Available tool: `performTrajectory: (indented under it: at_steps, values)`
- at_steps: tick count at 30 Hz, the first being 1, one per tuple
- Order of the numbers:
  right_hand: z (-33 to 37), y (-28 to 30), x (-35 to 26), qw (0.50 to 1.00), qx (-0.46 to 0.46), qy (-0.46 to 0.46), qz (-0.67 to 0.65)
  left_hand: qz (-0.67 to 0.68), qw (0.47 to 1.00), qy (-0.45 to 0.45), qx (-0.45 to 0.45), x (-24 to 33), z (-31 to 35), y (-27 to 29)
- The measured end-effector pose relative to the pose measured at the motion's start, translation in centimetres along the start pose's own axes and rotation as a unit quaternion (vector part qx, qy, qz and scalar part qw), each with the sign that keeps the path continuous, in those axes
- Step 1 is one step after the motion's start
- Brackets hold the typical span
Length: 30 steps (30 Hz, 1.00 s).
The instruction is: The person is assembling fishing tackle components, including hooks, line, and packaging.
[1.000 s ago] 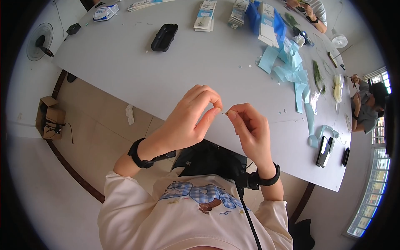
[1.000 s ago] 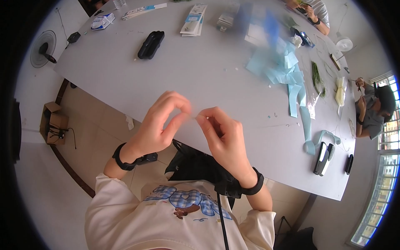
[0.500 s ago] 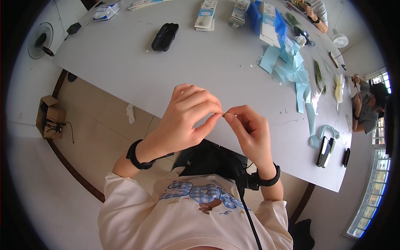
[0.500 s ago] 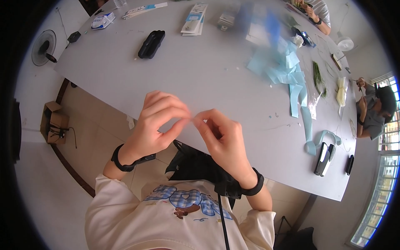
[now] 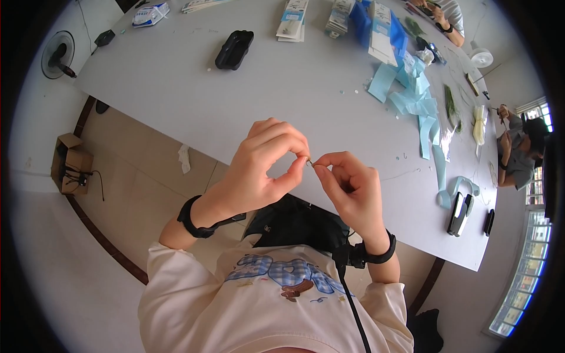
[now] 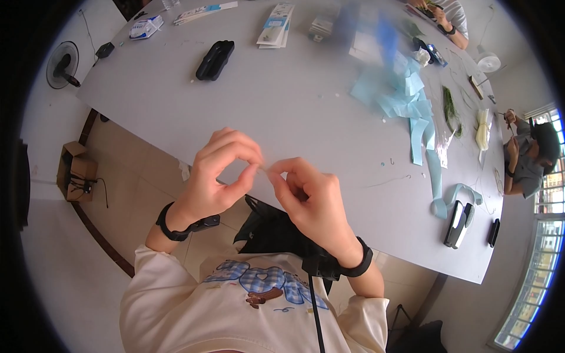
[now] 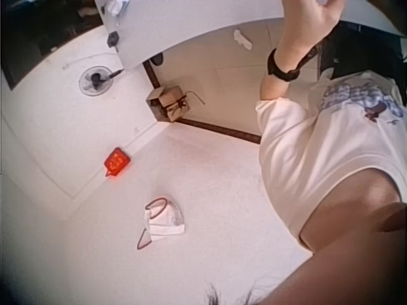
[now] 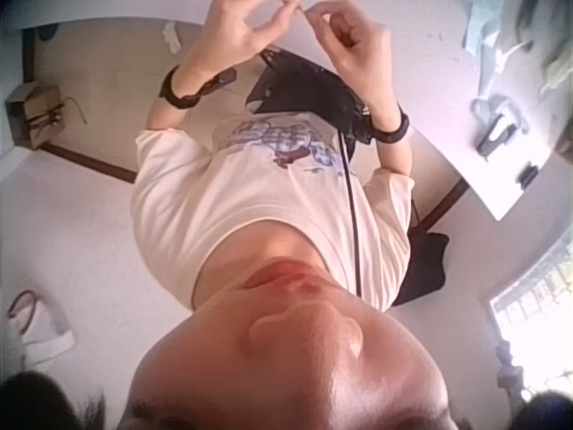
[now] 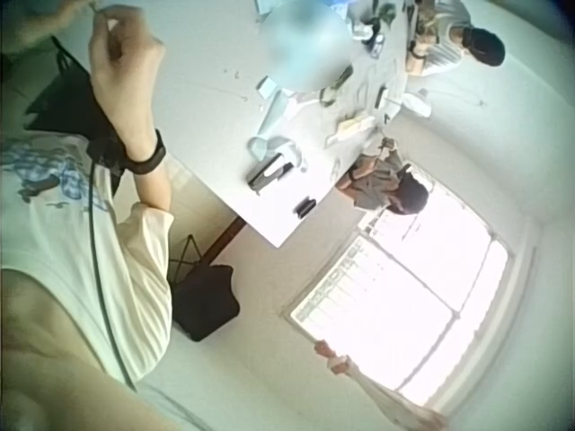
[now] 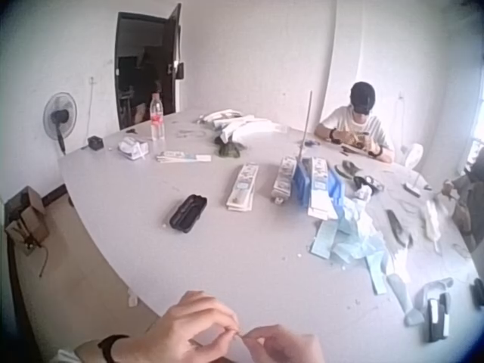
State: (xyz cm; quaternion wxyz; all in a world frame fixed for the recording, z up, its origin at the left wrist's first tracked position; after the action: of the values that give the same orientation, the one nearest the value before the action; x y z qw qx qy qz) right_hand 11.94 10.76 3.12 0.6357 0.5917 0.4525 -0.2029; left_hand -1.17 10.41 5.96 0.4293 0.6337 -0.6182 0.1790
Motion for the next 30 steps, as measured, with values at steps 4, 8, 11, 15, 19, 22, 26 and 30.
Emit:
performTrajectory:
  at_steps: [4,8,11,15,19,22,26,30]
  values:
    - [0.1,0.0,-0.8,0.999,0.01,0.045,0.025,0.006,1.0,-0.002,0.003,-0.2,0.1,0.1]
    - [0.2,0.3,-1.1,0.997,0.018,0.061,0.043,0.033,0.999,0.009,0.019,-0.5,0.1,0.3]
    - [0.2,0.3,-1.3,0.996,0.025,0.07,0.046,0.038,0.999,0.014,0.019,-0.6,0.1,0.3]
    - [0.3,0.3,-1.1,0.996,0.028,0.068,0.049,0.045,0.998,0.009,0.033,-0.7,0.1,0.5]
    - [0.2,0.1,-1.3,0.994,0.036,0.078,0.068,0.057,0.998,0.015,0.034,-0.9,0.2,0.9]
    - [0.2,0.1,-1.6,0.992,0.043,0.086,0.08,0.062,0.996,0.03,0.05,-1.4,0.2,0.9]
    - [0.4,0.8,-2.0,0.989,0.066,0.097,0.091,0.059,0.997,0.048,0.031,-1.4,0.1,0.6]
    - [0.5,1.0,-2.2,0.985,0.081,0.104,0.115,0.048,0.992,0.042,0.106,-0.6,0.2,0.6]
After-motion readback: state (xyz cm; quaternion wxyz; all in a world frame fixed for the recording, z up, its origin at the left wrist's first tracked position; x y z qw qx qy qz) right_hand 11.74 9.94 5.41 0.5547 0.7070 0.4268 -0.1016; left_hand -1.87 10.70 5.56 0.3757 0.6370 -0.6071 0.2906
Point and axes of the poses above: each hand's wrist, its own z-axis away from the middle knuckle, its own y-axis out of the back of the hand, x = y × z, the point moved 8 cm from there along -z, towards the middle knuckle, and after that the axes turned 14 degrees about z, right-handed, at the moved point
